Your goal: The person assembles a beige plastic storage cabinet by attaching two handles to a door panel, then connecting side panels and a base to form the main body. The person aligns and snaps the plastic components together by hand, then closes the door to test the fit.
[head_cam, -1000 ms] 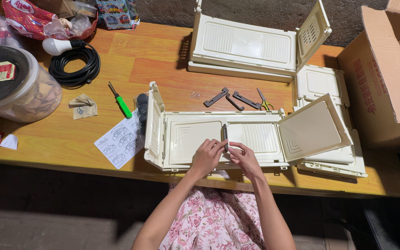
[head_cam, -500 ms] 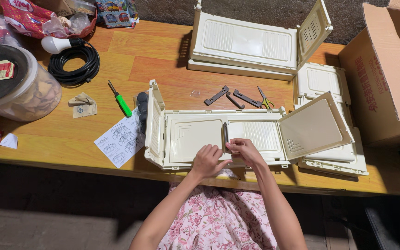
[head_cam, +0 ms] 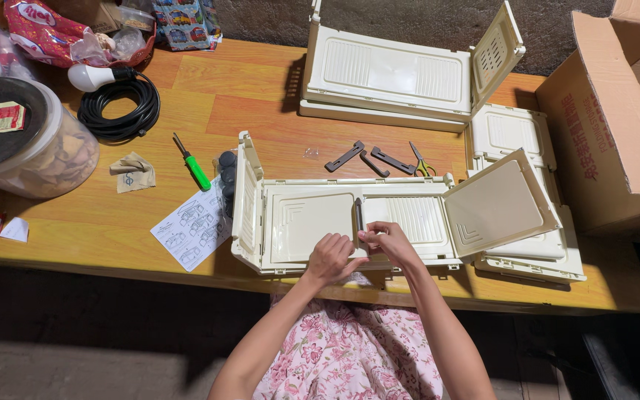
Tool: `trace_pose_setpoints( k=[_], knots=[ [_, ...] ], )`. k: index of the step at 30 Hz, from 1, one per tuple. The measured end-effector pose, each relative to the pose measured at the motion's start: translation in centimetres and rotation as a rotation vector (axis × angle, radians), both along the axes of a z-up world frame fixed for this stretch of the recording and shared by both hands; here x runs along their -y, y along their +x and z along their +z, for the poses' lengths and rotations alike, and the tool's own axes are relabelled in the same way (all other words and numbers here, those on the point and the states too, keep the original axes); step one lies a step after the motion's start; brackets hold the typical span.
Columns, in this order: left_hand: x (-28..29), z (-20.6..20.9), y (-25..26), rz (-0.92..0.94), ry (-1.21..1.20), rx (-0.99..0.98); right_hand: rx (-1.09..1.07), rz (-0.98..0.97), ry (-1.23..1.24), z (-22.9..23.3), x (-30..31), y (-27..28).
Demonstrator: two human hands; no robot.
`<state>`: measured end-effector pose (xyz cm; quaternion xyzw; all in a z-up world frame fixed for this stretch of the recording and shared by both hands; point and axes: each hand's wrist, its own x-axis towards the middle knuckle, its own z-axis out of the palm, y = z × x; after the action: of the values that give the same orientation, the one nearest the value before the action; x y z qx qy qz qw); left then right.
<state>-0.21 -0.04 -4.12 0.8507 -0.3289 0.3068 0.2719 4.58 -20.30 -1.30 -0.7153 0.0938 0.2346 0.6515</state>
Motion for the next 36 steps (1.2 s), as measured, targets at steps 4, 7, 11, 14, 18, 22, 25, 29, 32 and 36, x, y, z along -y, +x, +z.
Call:
trace_pose_setpoints(
  k=[4, 7, 11, 14, 18, 22, 25, 29, 32, 36],
  knots=[
    [-0.1, 0.2, 0.0, -0.007, 0.006, -0.031, 0.009, -0.027, -0.017, -0.5, -0.2, 0.1],
    [-0.1, 0.3, -0.1, -0.007, -0.004, -0.041, 0.024, -0.033, -0.024, -0.6, -0.4, 0.0],
    [-0.1, 0.2, -0.1, -0.015, -0.002, -0.062, 0.008, -0.077, -0.054, -0.8, -0.6, -0.2],
    [-0.1, 0.0, -0.1, -0.029, -0.006, -0.079, 0.053, -0.098, -0.057, -1.6, -0.7, -0.4],
    [-0.1, -0.3, 0.0, -0.022, -0.009, -0.091, 0.093, -0.097, -0.020, -2.5, -0.5, -0.6],
    [0.2, 0.0, 0.2, -0.021, -0.023, -0.123, 0.026, -0.098, 0.105, -1.9, 0.1, -0.7],
    [0.0, 0.8, 0.2, -0.010, -0.036, -0.131, -0.067, -0.117, 0.252, -1.0, 0.6, -1.2],
    [-0.1, 2.2, 0.0, -0.016, -0.028, -0.175, -0.154, -0.193, 0.388, -1.3, 0.9, -1.1],
    [-0.4, 3.0, -0.2, -0.037, -0.053, -0.210, -0.042, -0.142, 0.304, -2.9, 0.8, -1.1],
    [-0.2, 3.3, 0.6, 0.042, -0.160, -0.630, 0.115, -0.082, 0.218, -4.3, 0.9, -0.8]
  ],
)
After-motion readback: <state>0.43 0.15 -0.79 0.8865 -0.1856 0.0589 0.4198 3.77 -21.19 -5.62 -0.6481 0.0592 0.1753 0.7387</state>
